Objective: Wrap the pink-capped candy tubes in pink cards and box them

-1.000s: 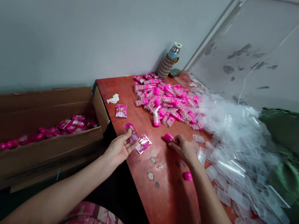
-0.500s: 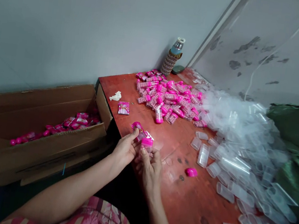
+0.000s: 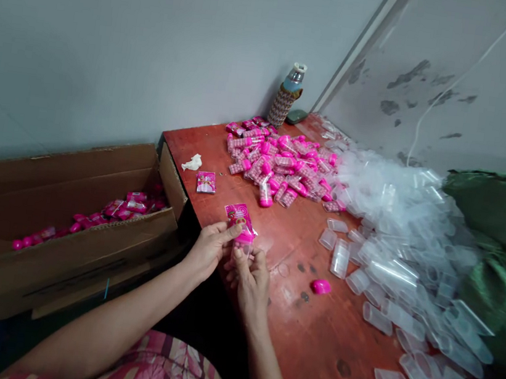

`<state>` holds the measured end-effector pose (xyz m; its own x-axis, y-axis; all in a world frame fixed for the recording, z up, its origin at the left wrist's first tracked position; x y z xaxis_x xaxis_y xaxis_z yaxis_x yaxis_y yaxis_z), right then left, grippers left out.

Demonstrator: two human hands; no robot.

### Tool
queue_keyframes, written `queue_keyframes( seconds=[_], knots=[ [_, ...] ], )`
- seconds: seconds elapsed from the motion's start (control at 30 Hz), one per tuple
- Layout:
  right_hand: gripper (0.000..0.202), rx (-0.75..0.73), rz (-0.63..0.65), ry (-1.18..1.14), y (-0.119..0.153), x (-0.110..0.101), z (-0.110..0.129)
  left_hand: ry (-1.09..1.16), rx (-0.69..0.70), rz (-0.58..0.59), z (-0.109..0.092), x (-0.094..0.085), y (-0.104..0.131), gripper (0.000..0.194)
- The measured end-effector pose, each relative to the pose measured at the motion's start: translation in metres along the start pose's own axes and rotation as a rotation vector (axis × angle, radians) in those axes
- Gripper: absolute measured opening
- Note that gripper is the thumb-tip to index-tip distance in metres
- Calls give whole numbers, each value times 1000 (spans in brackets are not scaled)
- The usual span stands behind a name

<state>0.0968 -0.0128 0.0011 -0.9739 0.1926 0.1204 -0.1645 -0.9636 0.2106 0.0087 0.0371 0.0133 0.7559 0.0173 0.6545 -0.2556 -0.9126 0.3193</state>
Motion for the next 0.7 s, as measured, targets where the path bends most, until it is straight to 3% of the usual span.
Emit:
queue_keyframes(
  seconds=[0.17, 0.27, 0.4, 0.47, 0.6, 0.7],
  knots=[
    [25, -12, -16, 5, 0, 0, -1, -98, -76, -4, 0, -3, -2, 26],
    [24, -26, -9, -11, 0, -3, -2, -158, -103, 68, -4, -4, -5, 25],
    [21, 41, 113, -148, -1, -6, -3, -265, -125, 158, -10, -5, -7, 24],
    [20, 25, 96, -140, -2, -7, -2, -291, -130, 176, -10, -5, -7, 23],
    [21, -52, -6, -44, -2, -8, -1, -275, -132, 168, -5, -6, -8, 19],
    [21, -15, 54, -138, 0, -8, -3, -246, -125, 129, -4, -8, -7, 20]
  ],
)
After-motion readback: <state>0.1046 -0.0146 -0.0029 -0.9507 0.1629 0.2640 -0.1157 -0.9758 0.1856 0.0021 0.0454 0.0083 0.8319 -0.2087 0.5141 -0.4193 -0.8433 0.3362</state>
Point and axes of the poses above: each hand's wrist, its own y-axis away from the middle knuckle, its own x-axis out of the palm, z = x × y, the point moved 1 cm from there along -y, towards the middle knuckle, and after that the axes turned 2 degrees about -y, right-handed, at the moved point
